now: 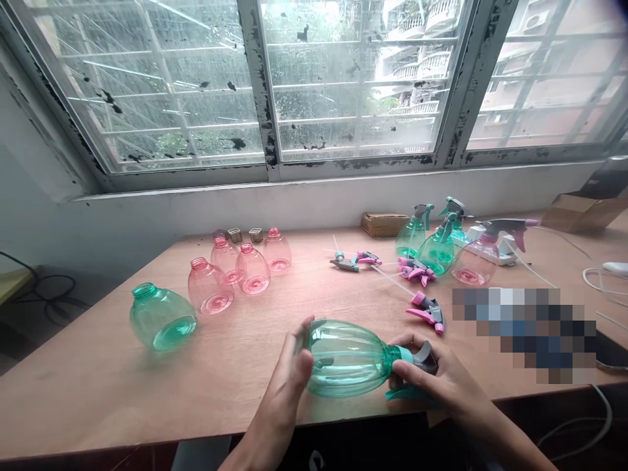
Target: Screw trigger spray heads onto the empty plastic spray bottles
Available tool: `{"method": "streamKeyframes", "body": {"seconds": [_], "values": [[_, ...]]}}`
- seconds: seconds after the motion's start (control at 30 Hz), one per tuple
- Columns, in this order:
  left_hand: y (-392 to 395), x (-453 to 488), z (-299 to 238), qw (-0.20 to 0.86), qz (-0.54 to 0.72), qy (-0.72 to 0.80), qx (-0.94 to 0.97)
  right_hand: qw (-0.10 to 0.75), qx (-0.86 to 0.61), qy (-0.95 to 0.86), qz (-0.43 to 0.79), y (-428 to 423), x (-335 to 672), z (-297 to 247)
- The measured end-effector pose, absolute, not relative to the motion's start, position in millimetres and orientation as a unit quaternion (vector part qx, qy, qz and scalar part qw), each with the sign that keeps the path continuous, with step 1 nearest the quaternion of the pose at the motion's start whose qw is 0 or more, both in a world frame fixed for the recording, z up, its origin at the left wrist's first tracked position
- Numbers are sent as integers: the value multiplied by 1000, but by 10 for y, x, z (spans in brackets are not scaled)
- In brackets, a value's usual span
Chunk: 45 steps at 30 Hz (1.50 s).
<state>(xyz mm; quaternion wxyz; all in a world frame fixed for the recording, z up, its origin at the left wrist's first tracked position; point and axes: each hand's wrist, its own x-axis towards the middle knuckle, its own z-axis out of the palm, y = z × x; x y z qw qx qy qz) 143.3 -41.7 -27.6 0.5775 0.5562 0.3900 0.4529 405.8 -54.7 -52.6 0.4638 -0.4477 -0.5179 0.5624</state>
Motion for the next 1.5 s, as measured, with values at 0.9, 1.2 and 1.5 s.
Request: {"method": "streamKeyframes", "body": {"seconds": [0.9, 1.2, 1.5], "values": [[-594, 1525, 46, 253, 597, 386, 656, 558, -424, -460, 545, -419, 3593, -125], [-614, 1616, -670, 439, 504, 400, 627, 536, -467, -403, 577, -651, 3755, -666], [-737, 1268, -540, 419, 557, 310, 647, 530, -384, -410, 635, -697, 3566, -687]]}}
